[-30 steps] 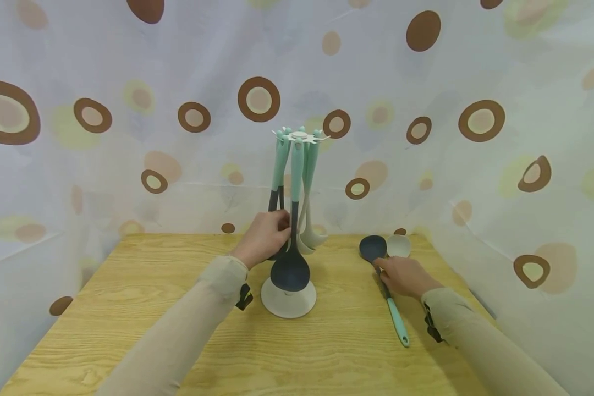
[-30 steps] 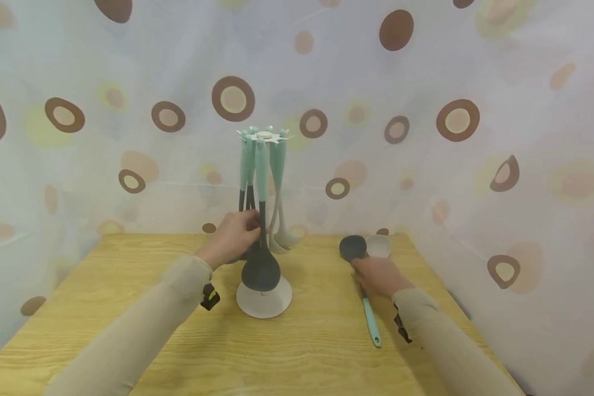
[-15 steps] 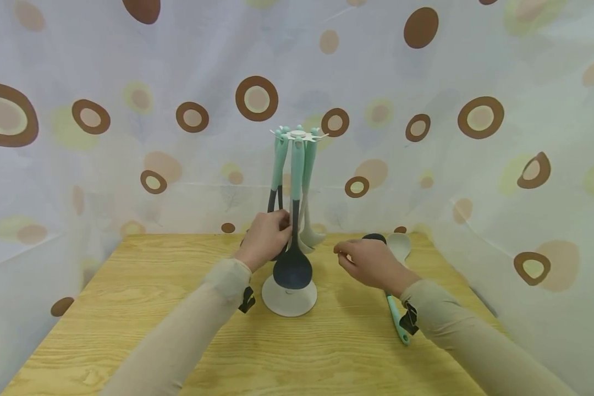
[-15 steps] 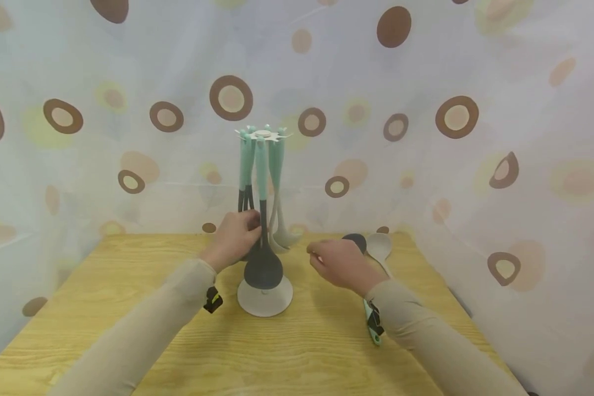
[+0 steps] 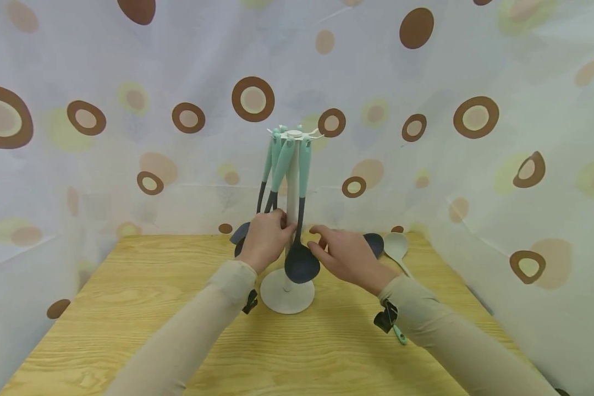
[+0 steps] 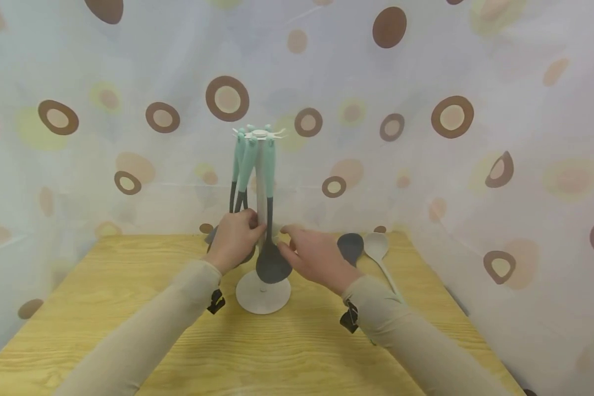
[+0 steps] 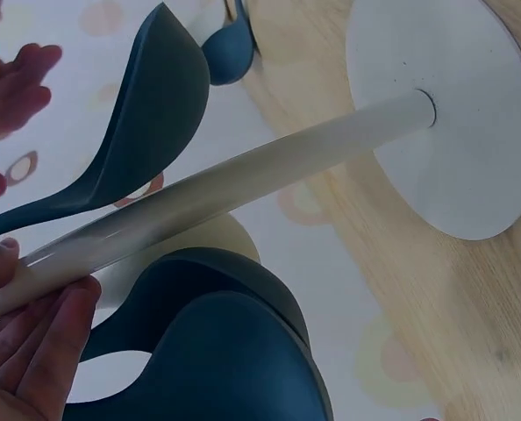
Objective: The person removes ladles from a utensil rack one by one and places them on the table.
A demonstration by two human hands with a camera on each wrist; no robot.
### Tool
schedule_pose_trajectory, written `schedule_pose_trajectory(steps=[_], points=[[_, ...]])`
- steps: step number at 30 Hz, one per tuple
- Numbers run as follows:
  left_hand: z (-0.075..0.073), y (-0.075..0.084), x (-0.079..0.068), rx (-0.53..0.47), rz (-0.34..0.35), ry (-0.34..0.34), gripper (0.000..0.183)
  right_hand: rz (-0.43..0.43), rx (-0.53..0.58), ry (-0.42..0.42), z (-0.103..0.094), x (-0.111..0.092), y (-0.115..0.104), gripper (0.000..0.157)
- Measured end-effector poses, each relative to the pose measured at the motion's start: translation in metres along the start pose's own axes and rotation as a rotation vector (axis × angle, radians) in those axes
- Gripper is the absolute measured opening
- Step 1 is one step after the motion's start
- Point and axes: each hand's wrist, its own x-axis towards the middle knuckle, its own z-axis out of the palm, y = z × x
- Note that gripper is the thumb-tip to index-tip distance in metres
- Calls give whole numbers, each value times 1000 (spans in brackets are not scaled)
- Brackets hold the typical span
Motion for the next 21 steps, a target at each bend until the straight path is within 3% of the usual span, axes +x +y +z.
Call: schedule_pose_trajectory(steps=[6, 14, 21], points=[[0, -2, 0, 16, 3, 19, 18, 97, -6, -4, 8, 16, -14, 36], [0, 1, -2, 38, 6, 10, 18, 118, 66, 68, 15, 25, -25, 22], [0, 0, -2, 41, 25, 16, 16, 134, 162, 121, 16, 28, -32, 20]])
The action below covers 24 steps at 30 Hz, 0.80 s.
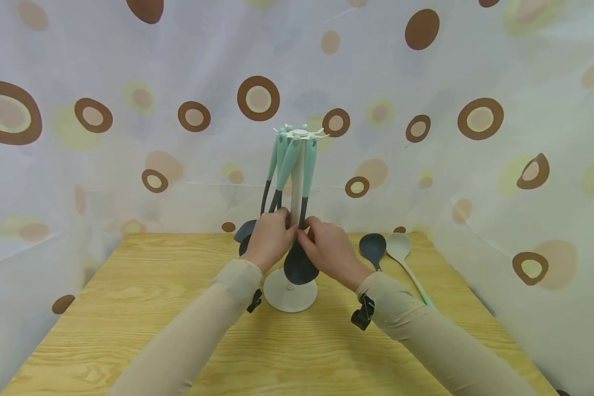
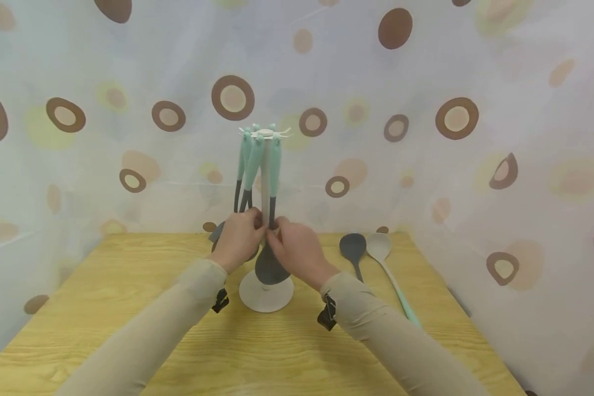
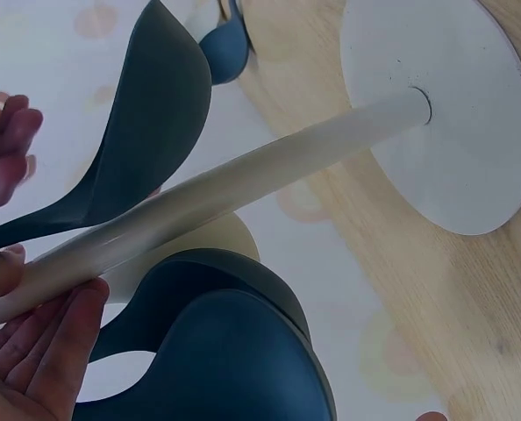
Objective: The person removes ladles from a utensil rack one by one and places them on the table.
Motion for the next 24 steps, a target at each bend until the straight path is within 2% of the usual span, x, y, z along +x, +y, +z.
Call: schedule_pose_trajectory(steps=[6, 12, 18, 24], points=[[0, -1, 1, 18, 6, 4, 16, 0, 58, 14, -3, 3, -4, 22], [2, -2, -1, -2, 3, -13, 22, 14, 86, 24, -16, 0, -8, 20], [3, -1, -1, 4, 9, -8, 23, -19, 48, 43, -35, -4, -6, 17], [2, -2, 1, -17, 12, -11, 22, -69, -32, 37, -48, -12, 13, 10]])
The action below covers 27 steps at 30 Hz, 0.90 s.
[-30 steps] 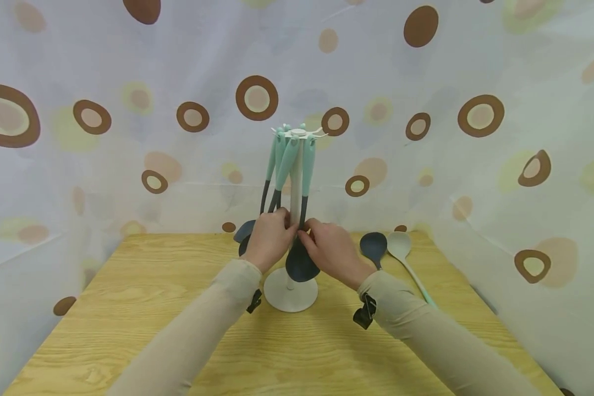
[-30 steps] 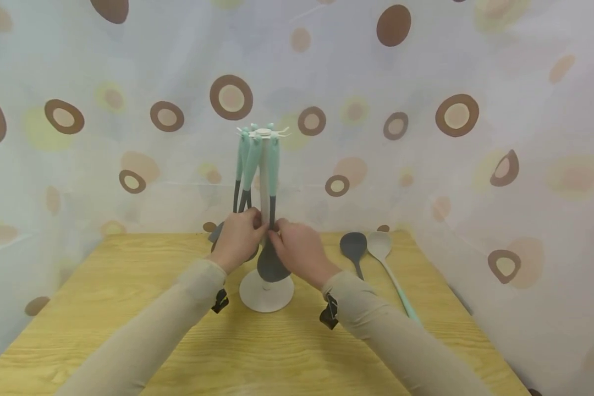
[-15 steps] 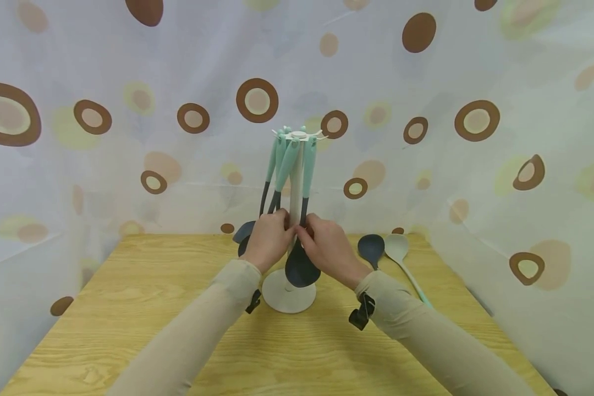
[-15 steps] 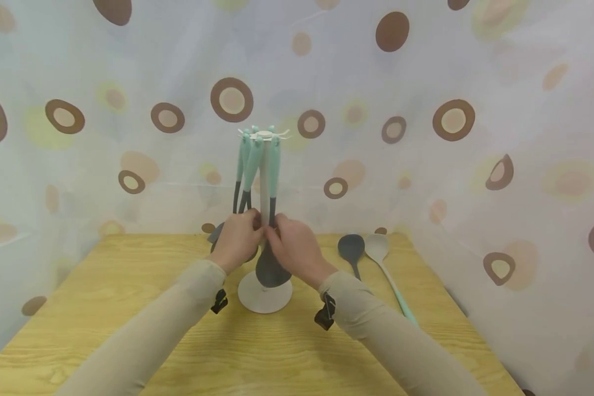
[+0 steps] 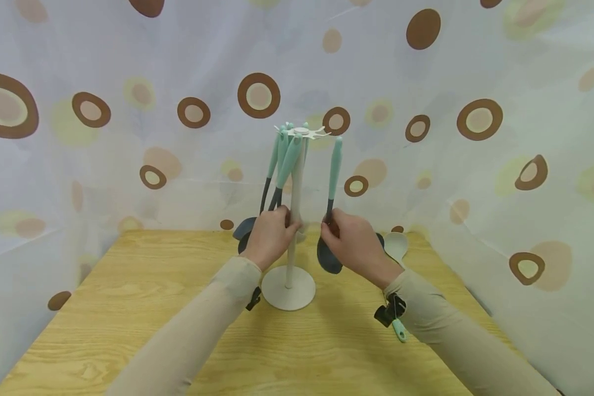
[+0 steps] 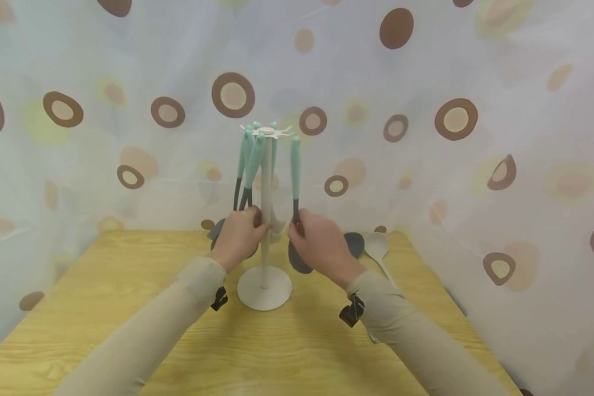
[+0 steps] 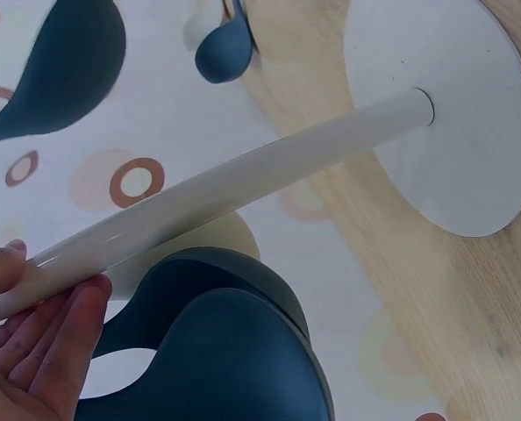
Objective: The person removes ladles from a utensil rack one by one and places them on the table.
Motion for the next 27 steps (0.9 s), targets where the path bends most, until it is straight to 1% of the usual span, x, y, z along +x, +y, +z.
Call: schedule_pose_trajectory(steps=[3, 6, 10, 13, 17, 20, 24, 27], points=[[0, 0, 1, -12, -5, -5, 22, -17, -34, -34, -3, -6, 14, 8], [0, -1, 1, -28, -16, -16, 22, -52, -79, -81, -2, -15, 30, 12], [0, 1, 1, -43, -32, -31, 21, -120, -146, -126, 5, -28, 51, 12], [0, 2, 1, -46, -39, -31, 21, -146, -186, -165, 13, -39, 65, 13], [0, 3, 0, -41, -45, -25, 20, -210, -260, -219, 22, -51, 83, 32], [0, 3, 0, -34, -52, -27, 20, -279, -298, -235, 28, -59, 94, 39], [0, 4, -1, -28, -56, -31, 20, -309, -324, -278, 39, -65, 110, 31], [0, 4, -1, -23, -51, -28, 20, -326, -356, -318, 48, -68, 121, 30]])
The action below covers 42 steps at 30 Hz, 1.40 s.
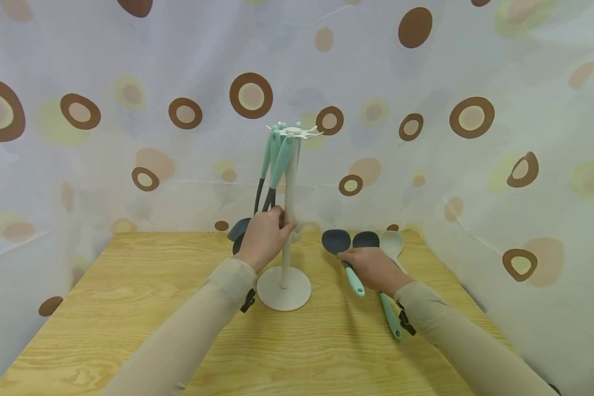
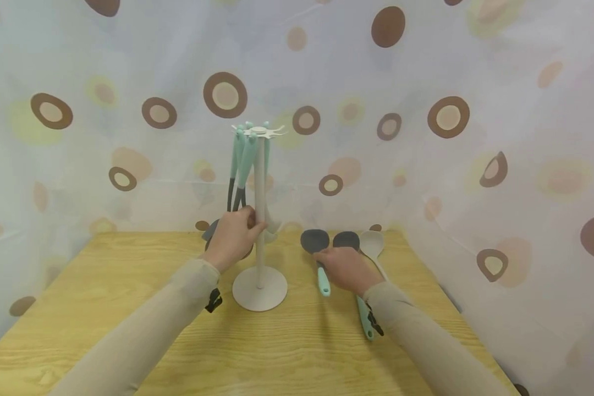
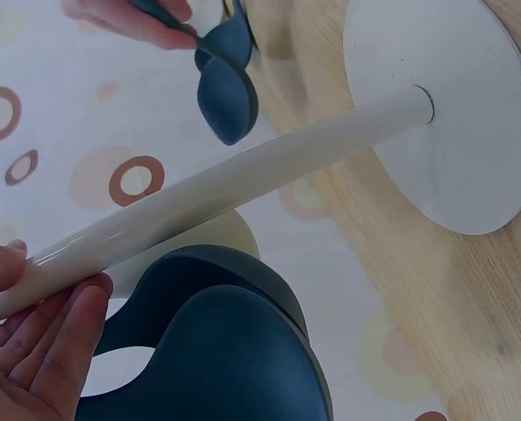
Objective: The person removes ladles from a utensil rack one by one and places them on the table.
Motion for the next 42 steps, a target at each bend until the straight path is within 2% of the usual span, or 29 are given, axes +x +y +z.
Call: schedule_pose_trajectory(steps=[3, 7, 12, 23, 27, 32, 42], points=[[0, 0, 0, 0, 7, 4, 20, -20, -21, -11, 10, -1, 5, 30], [-1, 2, -1, -6, 13, 2, 20, -23, 6, -8, 19, -3, 11, 24], [-1, 4, -2, -15, 9, -14, 20, -18, 7, -48, 29, -6, 16, 21], [-2, 5, 0, -19, 29, -2, 20, -27, -49, -116, 36, -13, 28, 21], [-1, 4, 0, -16, 19, -17, 21, -32, -34, -149, 39, -18, 31, 22], [0, 2, -1, -14, 10, -26, 21, -41, -17, -144, 45, -22, 32, 20], [-1, 0, -2, -13, 18, -27, 20, 24, 12, -165, 48, -25, 26, 22]])
